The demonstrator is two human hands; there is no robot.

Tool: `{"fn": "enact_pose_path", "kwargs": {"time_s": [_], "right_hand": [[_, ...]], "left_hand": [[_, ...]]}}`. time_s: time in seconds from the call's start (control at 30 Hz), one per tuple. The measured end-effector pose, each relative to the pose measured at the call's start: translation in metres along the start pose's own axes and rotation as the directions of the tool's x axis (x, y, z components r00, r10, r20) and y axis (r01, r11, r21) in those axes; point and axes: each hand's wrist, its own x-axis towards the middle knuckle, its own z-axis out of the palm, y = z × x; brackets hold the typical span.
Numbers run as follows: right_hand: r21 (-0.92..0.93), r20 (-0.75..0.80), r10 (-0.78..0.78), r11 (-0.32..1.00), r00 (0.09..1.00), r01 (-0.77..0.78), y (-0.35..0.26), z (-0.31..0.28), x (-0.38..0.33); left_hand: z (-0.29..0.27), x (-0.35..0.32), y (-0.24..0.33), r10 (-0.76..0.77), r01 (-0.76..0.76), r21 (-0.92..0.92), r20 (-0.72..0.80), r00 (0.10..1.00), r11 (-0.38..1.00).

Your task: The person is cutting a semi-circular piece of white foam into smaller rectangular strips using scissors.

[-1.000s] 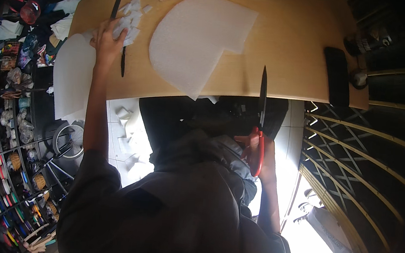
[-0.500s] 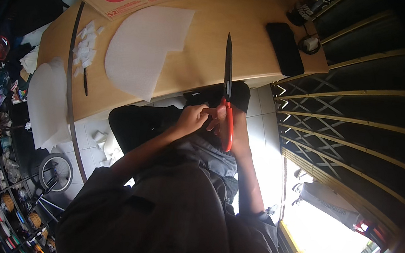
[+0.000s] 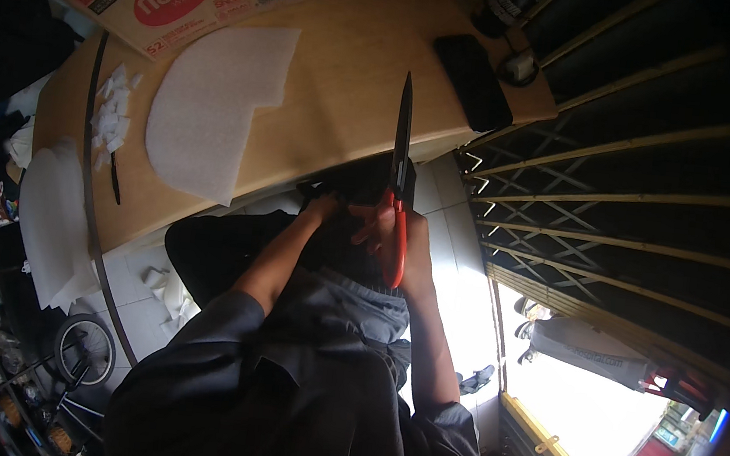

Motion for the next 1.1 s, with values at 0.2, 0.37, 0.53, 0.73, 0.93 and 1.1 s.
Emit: {"fn": "enact_pose_path", "kwargs": {"time_s": [0.2,0.37,0.53,0.73,0.93,1.1], "right_hand": [[-0.003,0.007,0.129,0.992,0.992,-0.129,0.004,0.010,-0.001],[-0.011,0.021,0.081,0.997,0.996,-0.081,0.000,0.020,-0.004],[-0.014,0.062,0.072,0.997,0.995,-0.071,0.005,0.030,-0.003],[-0.049,0.157,0.055,0.998,0.986,-0.048,-0.006,0.059,-0.006],[-0.071,0.356,-0.013,0.997,0.934,0.041,-0.025,0.094,0.010],[-0.023,0.438,0.075,0.997,0.896,-0.072,-0.047,0.129,0.026]], "left_hand": [[-0.004,-0.015,-0.007,0.102,-0.101,0.013,-0.136,0.985,0.995],[-0.019,-0.051,0.001,0.186,-0.187,0.020,-0.239,0.953,0.982],[-0.038,-0.113,-0.013,0.290,-0.369,-0.020,-0.580,0.762,0.929],[-0.105,-0.318,0.030,0.310,-0.562,-0.214,-0.655,0.689,0.799],[-0.205,-0.403,-0.007,-0.020,-0.326,-0.179,-0.900,0.435,0.928],[-0.227,-0.390,-0.049,-0.187,-0.125,-0.193,-0.980,0.061,0.973]]}}
